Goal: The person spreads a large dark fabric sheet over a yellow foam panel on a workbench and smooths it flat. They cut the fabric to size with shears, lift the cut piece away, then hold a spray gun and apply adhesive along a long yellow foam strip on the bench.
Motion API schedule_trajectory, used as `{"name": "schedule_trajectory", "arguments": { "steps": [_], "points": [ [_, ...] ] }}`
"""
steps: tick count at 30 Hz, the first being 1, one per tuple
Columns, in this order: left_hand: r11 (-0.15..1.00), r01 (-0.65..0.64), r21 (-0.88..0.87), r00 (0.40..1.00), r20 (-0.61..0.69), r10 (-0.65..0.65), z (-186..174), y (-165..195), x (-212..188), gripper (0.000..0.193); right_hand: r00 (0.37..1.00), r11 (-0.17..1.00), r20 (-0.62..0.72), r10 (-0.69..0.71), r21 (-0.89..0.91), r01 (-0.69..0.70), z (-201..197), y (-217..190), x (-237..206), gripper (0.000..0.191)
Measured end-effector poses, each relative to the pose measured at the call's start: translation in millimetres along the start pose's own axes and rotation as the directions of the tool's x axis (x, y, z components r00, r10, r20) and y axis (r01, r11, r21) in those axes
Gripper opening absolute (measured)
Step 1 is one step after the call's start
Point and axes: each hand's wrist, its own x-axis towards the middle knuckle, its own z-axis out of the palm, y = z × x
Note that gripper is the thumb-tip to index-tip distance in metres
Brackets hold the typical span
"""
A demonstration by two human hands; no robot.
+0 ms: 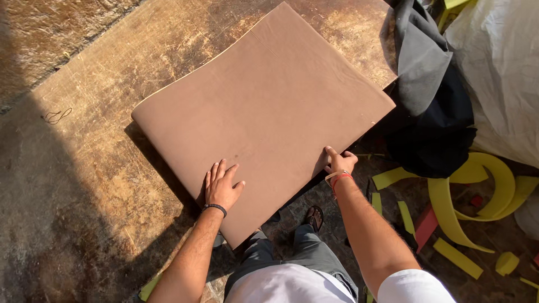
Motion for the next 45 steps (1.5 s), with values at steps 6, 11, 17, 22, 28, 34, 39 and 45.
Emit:
{"name": "schedule_trajectory", "arguments": {
  "steps": [6,11,17,22,28,34,39,45],
  "points": [
    [0.691,0.445,-0.57,0.808,-0.078,-0.585,2,-28,-38,0.098,0.892,0.979,0.435,0.124,0.095,-0.182,-1,-10,12,0.033],
    [-0.146,0.413,-0.899,0.808,0.435,-0.398,2,-73,-46,0.077,0.927,0.927,0.366,-0.078,0.369,-0.068,-16,-18,-1,0.027],
    [0.002,0.423,-0.906,0.876,0.408,-0.257,-20,-68,-24,0.065,0.937,0.835,0.159,-0.311,0.516,0.19,-102,-16,-39,0.028],
    [0.245,0.357,-0.901,0.931,0.364,-0.015,-56,-10,-2,0.052,0.925,0.729,-0.269,-0.268,0.572,0.377,-185,48,-121,0.035],
    [0.432,0.043,-0.901,0.822,0.277,0.498,-51,83,-74,0.044,0.66,0.747,-0.745,0.098,0.493,0.446,-264,179,-257,0.036],
    [0.361,-0.296,-0.885,0.416,0.221,0.882,-35,145,-218,0.038,0.23,0.867,-0.923,0.308,0.372,0.331,-351,282,-438,0.039],
    [0.198,-0.279,-0.94,0.06,0.189,0.98,-24,181,-352,0.035,-0.093,0.776,-0.982,0.164,0.07,0.627,-406,360,-592,0.031],
    [0.112,-0.122,-0.986,-0.297,0.144,0.944,-15,206,-528,0.032,-0.449,0.665,-0.863,0.233,-0.195,0.721,-451,461,-755,0.038]
  ]
}}
